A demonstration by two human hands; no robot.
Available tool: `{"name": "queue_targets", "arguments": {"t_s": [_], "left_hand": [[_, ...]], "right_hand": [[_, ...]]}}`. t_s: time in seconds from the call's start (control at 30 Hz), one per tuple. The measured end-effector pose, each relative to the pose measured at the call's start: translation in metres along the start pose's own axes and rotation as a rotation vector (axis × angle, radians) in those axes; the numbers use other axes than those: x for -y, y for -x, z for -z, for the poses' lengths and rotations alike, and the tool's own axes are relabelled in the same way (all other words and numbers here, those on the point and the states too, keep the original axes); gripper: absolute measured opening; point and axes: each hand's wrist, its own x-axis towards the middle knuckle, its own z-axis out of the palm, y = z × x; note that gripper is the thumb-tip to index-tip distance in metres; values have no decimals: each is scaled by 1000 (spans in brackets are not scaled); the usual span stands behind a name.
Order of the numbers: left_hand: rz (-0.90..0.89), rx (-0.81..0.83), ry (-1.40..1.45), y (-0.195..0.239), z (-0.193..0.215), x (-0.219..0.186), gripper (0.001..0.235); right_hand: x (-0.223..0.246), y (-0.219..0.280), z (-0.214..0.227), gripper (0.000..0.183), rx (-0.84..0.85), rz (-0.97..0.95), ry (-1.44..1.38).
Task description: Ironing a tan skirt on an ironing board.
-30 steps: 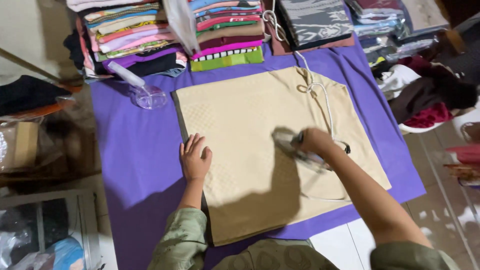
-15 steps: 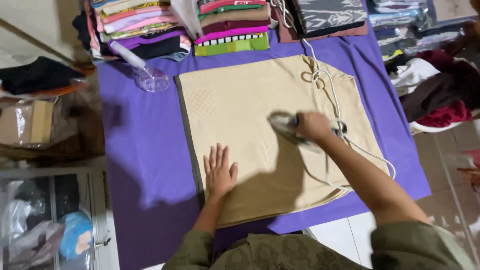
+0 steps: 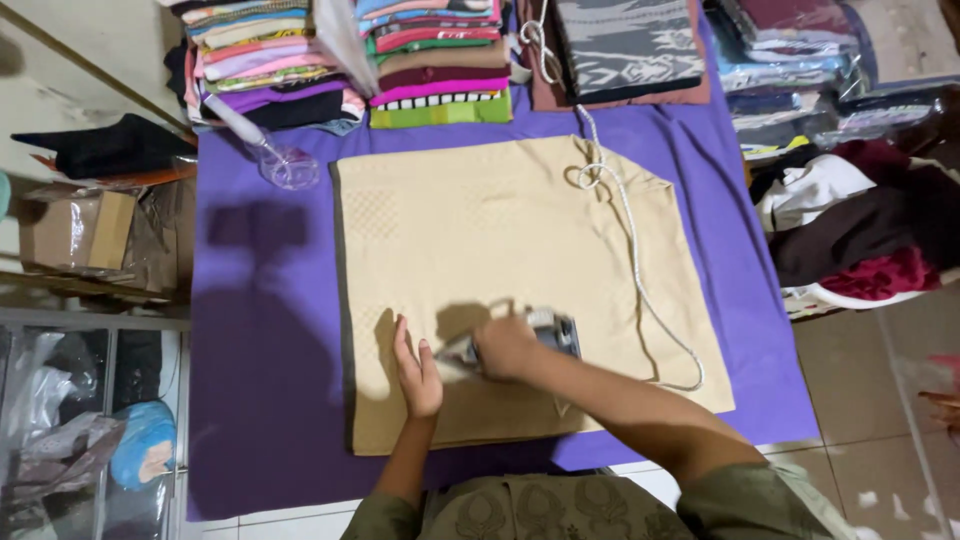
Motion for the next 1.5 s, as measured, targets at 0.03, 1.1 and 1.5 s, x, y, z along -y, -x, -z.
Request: {"name": "queue_targets", "arguments": {"t_s": [0.03, 1.1, 1.5], "left_hand": [[-3, 0, 0, 4, -10, -7, 52], [-235, 415, -776, 125, -52, -49, 53], [-227, 377, -729, 129, -52, -46, 48]], "right_hand": [[-5, 19, 2, 26, -3, 0, 1], [-280, 120, 41, 40, -212, -324, 31], [-152, 125, 6, 29, 53, 116, 97]]}}
